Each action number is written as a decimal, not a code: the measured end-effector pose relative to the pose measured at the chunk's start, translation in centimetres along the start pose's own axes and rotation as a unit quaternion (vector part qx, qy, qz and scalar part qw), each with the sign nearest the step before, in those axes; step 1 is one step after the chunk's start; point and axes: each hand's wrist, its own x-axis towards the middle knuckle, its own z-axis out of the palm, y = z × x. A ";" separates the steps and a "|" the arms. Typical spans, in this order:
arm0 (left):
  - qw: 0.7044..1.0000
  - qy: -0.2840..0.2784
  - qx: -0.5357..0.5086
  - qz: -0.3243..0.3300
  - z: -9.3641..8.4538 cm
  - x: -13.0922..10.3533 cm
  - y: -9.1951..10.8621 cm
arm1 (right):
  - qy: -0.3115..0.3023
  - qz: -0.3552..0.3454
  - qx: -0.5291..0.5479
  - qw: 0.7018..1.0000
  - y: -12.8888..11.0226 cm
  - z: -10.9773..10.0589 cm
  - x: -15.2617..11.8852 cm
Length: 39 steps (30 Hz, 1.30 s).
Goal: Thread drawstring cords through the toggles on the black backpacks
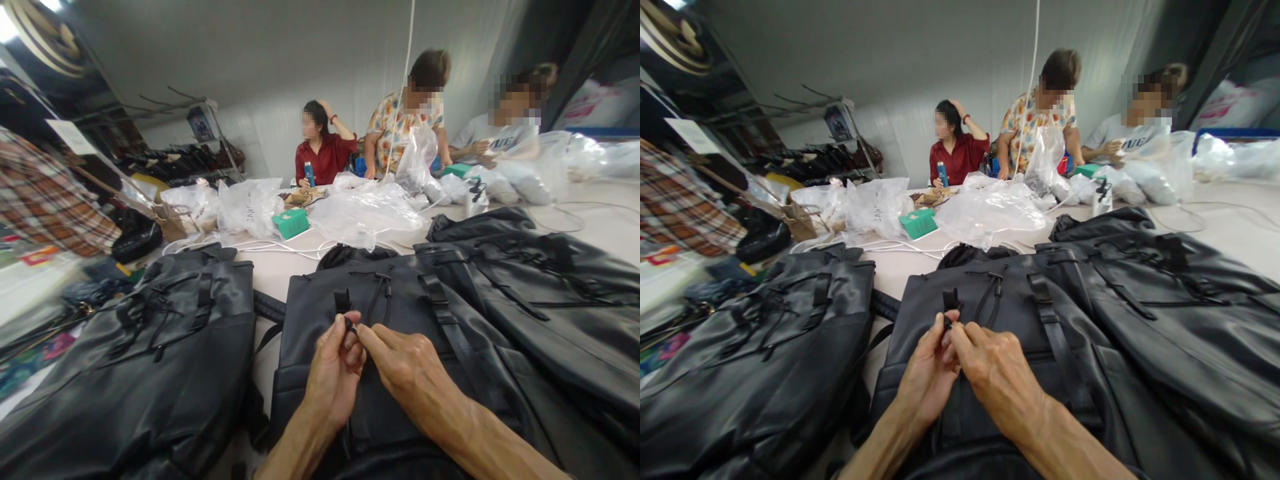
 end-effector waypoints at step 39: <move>0.990 -0.108 0.089 0.033 0.1 -0.8 0.7 | 0.009 0.356 0.412 0.838 -1.3 -1.0 0.6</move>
